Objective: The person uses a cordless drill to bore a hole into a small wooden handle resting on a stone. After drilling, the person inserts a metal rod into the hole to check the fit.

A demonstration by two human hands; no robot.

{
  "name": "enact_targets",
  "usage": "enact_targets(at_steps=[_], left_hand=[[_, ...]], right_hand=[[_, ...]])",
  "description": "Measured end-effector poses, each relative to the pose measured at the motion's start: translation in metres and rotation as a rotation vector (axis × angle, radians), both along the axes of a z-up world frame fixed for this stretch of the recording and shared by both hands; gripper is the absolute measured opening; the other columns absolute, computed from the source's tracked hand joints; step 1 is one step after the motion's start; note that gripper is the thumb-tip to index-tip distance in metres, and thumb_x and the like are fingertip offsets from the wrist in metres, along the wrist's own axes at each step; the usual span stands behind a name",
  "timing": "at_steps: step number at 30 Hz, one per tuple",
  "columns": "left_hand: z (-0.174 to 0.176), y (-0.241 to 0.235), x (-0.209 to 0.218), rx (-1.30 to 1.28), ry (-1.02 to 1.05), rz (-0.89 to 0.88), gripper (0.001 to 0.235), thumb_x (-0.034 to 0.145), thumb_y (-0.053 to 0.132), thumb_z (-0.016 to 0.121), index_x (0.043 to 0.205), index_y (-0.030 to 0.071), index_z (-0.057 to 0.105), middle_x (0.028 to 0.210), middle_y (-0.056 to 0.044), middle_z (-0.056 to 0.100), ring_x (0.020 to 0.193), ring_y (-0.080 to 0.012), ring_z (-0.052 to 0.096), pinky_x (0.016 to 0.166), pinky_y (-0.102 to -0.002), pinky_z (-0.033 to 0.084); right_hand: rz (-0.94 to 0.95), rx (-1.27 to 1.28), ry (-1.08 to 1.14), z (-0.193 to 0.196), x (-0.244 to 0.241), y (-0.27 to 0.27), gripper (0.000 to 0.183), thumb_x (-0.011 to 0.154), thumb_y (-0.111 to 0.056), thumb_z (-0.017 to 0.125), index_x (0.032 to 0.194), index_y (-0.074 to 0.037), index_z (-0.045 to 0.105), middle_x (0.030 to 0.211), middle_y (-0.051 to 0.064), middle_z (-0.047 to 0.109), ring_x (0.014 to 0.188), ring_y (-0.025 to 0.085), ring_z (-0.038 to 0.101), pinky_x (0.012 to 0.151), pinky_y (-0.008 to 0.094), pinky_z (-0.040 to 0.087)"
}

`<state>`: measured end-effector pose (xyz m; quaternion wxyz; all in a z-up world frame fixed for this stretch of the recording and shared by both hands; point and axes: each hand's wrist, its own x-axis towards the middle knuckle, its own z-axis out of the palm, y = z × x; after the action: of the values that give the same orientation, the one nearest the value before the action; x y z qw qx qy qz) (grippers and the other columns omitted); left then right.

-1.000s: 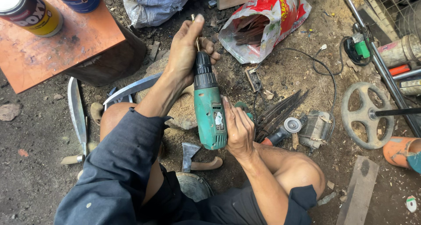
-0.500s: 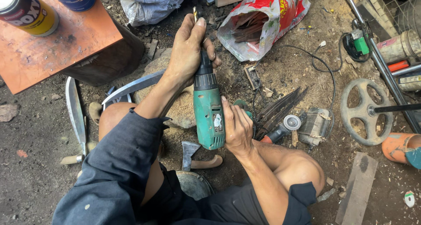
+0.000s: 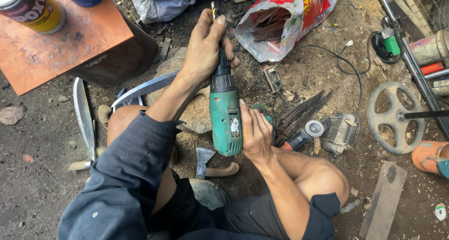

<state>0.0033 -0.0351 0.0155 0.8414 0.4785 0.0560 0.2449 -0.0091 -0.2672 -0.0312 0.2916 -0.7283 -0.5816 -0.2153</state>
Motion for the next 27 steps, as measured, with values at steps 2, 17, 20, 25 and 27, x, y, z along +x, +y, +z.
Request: enact_targets(at_steps=[2,17,20,25,27], left_hand=[[0.002,0.001,0.001,0.072,0.033,0.024,0.022,0.109,0.023,0.048,0.119,0.006,0.037,0.073,-0.004,0.053,0.052,-0.0128,0.059,0.050,-0.033,0.062],[-0.008,-0.026,-0.018,-0.286,0.430,-0.330,0.026,0.077,0.011,0.076,0.095,-0.005,0.065,0.081,-0.016,0.072,0.068,-0.0255,0.073,0.063,-0.042,0.064],[-0.015,-0.026,-0.021,-0.013,0.430,-0.190,0.021,0.077,0.007,0.077,0.089,-0.006,0.066,0.078,-0.014,0.071,0.063,-0.0222,0.068,0.060,-0.040,0.061],[-0.028,-0.040,-0.017,0.328,0.400,-0.193,0.017,0.080,0.006,0.073,0.093,-0.001,0.065,0.078,-0.011,0.067,0.066,-0.0205,0.065,0.058,-0.039,0.057],[-0.031,-0.047,-0.016,0.793,0.191,-0.071,0.016,0.090,0.007,0.072,0.104,0.000,0.070,0.092,-0.004,0.070,0.083,-0.0143,0.068,0.068,-0.033,0.055]], right_hand=[[-0.031,-0.027,-0.070,0.000,0.001,0.001,0.059,0.097,-0.011,0.068,0.145,0.012,0.041,0.097,0.023,0.066,0.083,0.034,0.068,0.072,0.044,0.056],[-0.058,-0.231,0.181,0.020,-0.001,0.006,0.083,0.068,0.004,0.065,0.146,0.015,0.036,0.120,0.029,0.052,0.110,0.046,0.055,0.096,0.057,0.045],[-0.001,-0.413,0.169,0.062,0.009,-0.006,0.080,0.060,0.005,0.068,0.137,0.004,0.046,0.135,0.027,0.043,0.125,0.048,0.045,0.107,0.056,0.035],[-0.099,-0.255,-0.497,0.110,0.049,0.010,0.068,0.079,-0.004,0.067,0.145,-0.007,0.052,0.144,0.011,0.048,0.137,0.033,0.045,0.116,0.048,0.032],[0.117,-0.175,-0.790,0.117,0.067,0.032,0.049,0.089,-0.018,0.067,0.138,-0.015,0.057,0.139,0.004,0.055,0.131,0.022,0.049,0.112,0.043,0.032]])
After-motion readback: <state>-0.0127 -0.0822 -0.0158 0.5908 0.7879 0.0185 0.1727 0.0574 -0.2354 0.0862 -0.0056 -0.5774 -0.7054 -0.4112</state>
